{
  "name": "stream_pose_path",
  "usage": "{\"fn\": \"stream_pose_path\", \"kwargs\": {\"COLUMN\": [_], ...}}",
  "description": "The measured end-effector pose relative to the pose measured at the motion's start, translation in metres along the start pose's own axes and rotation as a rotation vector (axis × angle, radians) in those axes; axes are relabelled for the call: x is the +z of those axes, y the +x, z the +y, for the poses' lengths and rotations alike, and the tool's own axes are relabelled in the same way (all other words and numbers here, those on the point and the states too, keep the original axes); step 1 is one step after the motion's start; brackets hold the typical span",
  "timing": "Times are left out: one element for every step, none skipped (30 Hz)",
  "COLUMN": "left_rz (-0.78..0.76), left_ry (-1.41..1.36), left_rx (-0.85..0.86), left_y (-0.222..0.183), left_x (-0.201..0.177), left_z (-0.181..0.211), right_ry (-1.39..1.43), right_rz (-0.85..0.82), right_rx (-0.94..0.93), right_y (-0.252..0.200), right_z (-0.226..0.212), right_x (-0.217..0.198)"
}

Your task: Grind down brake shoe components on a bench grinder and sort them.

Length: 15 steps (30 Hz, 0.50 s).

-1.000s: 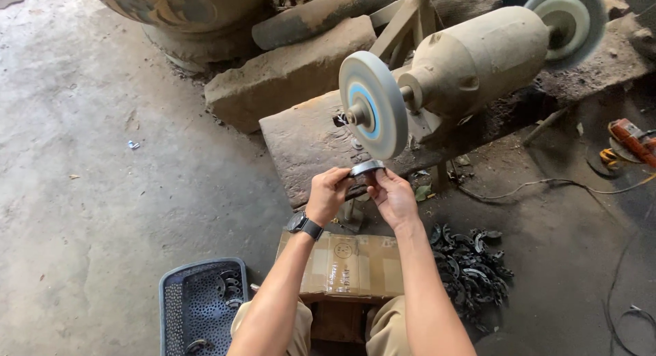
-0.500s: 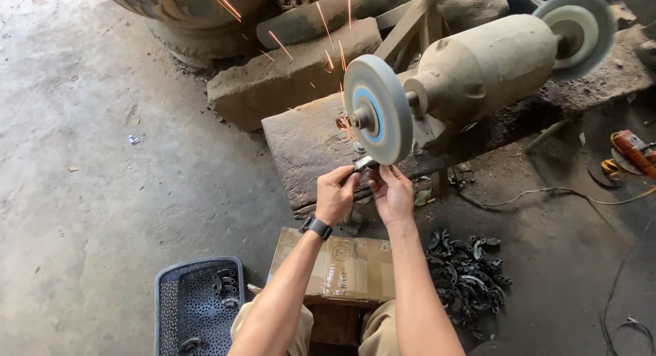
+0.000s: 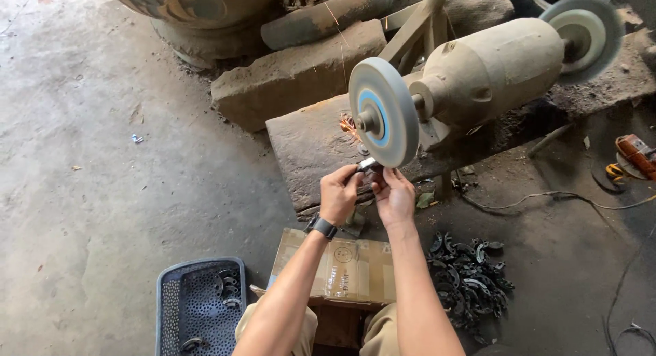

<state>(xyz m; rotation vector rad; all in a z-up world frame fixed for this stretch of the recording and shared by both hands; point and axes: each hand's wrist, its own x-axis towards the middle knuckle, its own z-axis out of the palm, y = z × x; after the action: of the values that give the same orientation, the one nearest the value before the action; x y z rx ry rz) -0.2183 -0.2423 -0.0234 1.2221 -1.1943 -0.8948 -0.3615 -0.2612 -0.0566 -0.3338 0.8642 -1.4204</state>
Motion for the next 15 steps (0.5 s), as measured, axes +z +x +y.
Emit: {"fn": "stream_pose_path", "kwargs": {"left_rz": [0.001, 0.003, 0.001, -0.002, -0.016, -0.03, -0.029, -0.04, -0.046, -0.041, -0.04, -0.038, -0.032, -0.02, -0.01], "left_ry": [-0.002, -0.02, -0.04, -0.043, -0.083, -0.123, -0.125, -0.124, -0.119, -0.117, -0.102, -0.087, -0.082, -0.036, 0.011], "left_rx": [-0.001, -0.01, -0.016, -0.014, -0.031, -0.047, -0.046, -0.032, -0.02, -0.02, 0.002, 0.024, 0.022, 0.033, 0.045], "left_y": [0.0, 0.001, 0.003, 0.004, 0.005, 0.006, 0.007, 0.008, 0.008, 0.008, 0.006, 0.005, 0.004, 0.002, 0.002], "left_x": [0.001, 0.002, 0.004, 0.011, 0.018, 0.024, 0.026, 0.028, 0.027, 0.024, 0.019, 0.015, 0.008, 0.001, -0.007], "left_z": [0.001, 0.001, 0.003, 0.004, 0.004, 0.005, 0.004, 0.004, 0.003, 0.003, 0.002, 0.002, 0.0, 0.0, -0.001], "right_ry": [-0.002, 0.018, 0.039, 0.038, 0.06, 0.081, 0.08, 0.089, 0.1, 0.099, 0.067, 0.036, 0.036, 0.019, 0.004], "right_rz": [0.0, 0.018, 0.035, 0.036, 0.074, 0.112, 0.111, 0.086, 0.058, 0.055, 0.027, -0.001, -0.004, -0.027, -0.05], "right_rx": [0.001, -0.004, -0.015, -0.019, -0.038, -0.056, -0.058, -0.073, -0.082, -0.078, -0.075, -0.072, -0.065, -0.04, -0.016], "right_y": [-0.001, -0.002, -0.002, 0.001, 0.002, 0.003, 0.006, 0.008, 0.009, 0.009, 0.008, 0.007, 0.006, 0.006, 0.005], "right_z": [-0.001, -0.001, -0.004, -0.007, -0.009, -0.011, -0.013, -0.014, -0.013, -0.012, -0.011, -0.009, -0.005, -0.001, 0.003], "right_x": [0.0, -0.001, 0.0, -0.004, -0.008, -0.012, -0.015, -0.017, -0.018, -0.015, -0.011, -0.008, -0.005, -0.002, 0.002]}}
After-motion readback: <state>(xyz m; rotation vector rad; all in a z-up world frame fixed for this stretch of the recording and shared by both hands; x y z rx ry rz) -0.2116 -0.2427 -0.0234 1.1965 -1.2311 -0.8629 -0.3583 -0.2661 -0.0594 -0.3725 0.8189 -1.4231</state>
